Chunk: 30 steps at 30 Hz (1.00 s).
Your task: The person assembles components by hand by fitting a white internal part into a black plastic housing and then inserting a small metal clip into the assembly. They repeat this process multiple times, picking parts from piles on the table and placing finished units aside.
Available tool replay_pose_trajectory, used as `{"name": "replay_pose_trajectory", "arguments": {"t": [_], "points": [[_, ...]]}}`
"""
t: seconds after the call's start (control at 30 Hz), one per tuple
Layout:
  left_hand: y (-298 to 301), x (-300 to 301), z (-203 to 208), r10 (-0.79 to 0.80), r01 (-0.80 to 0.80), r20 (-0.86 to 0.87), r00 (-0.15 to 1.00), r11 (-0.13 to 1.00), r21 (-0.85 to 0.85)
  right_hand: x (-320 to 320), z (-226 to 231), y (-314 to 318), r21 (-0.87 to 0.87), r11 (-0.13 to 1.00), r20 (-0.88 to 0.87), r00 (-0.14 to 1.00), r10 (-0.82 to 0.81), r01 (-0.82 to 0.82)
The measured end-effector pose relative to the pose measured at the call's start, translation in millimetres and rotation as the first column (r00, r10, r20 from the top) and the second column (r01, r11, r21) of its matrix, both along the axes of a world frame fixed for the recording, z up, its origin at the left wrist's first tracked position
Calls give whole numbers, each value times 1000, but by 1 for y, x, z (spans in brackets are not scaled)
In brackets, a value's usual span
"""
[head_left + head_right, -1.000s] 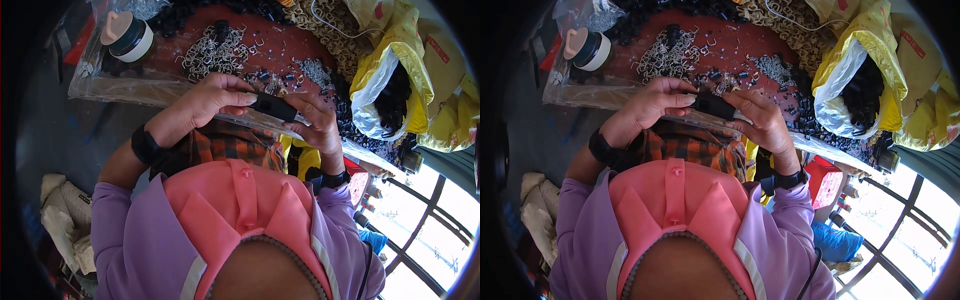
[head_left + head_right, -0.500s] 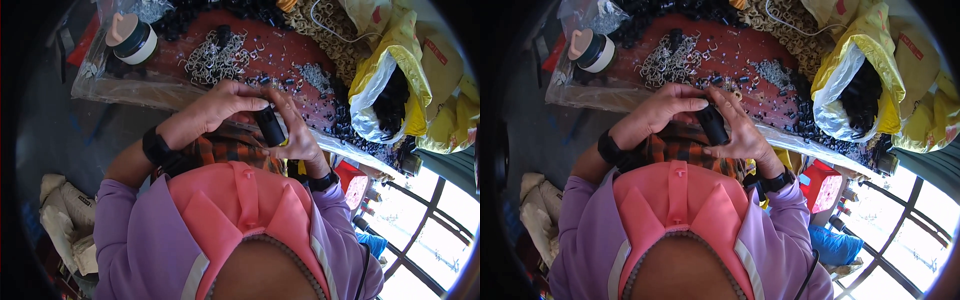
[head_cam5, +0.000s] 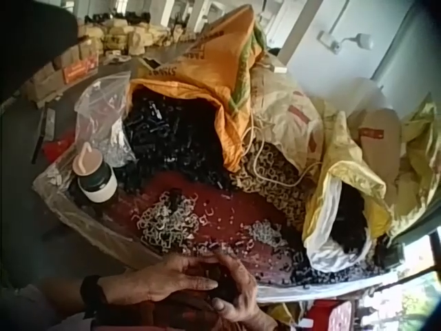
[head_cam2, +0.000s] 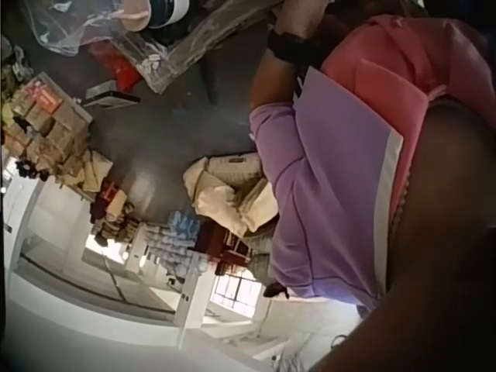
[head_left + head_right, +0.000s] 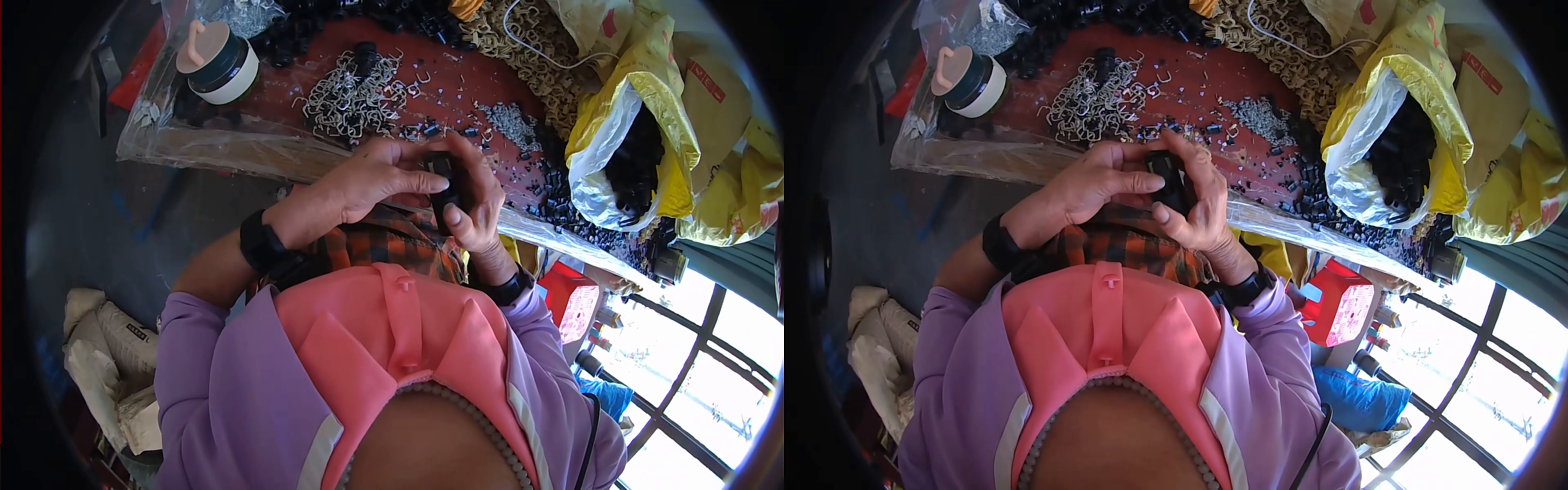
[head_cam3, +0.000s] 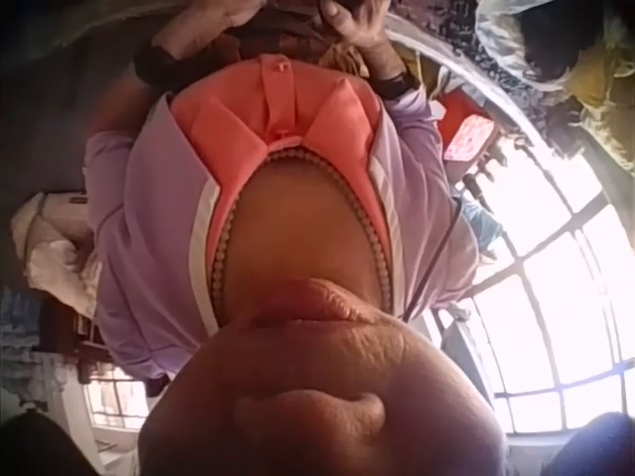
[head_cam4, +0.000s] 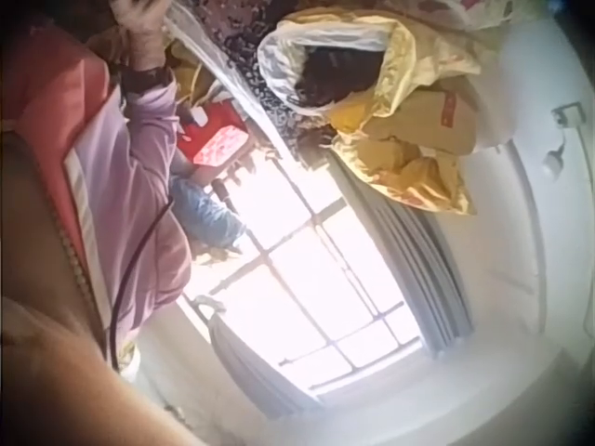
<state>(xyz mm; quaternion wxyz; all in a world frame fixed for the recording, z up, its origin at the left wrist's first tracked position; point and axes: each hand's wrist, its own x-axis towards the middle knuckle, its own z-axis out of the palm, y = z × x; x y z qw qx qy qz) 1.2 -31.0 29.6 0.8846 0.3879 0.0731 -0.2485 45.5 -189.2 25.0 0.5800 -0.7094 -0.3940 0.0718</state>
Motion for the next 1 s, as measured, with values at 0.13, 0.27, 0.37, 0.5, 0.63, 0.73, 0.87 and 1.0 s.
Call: {"name": "replay_pose_trajectory", "arguments": {"t": [0.13,0.27,0.37,0.5,0.63,0.73,0.87,1.0], "points": [[-3,2,-11,-46,46,27,999,999,3,0,0,0,55,996,-36,997,-69,71],[-7,3,-12,-24,24,-12,1000,1000,-18,-2,1,-5,64,991,-135,985,-105,114],[-9,3,-10,-26,26,-25,999,999,-28,-1,5,-7,65,991,-183,978,-102,115],[-15,2,-12,-31,30,-37,999,999,-29,-3,9,-11,74,992,-161,983,-92,104],[-13,7,-11,-148,131,84,985,974,183,-1,20,-44,-91,995,-142,989,-49,37],[20,23,-14,-136,-95,316,939,779,620,3,30,-105,-478,856,-302,952,49,-195],[53,57,-5,-186,-488,498,847,100,867,-33,9,-186,-823,567,-99,992,-84,-34],[74,83,-29,-380,-676,561,736,-370,637,-47,10,-189,-893,432,103,992,-79,127]]}}
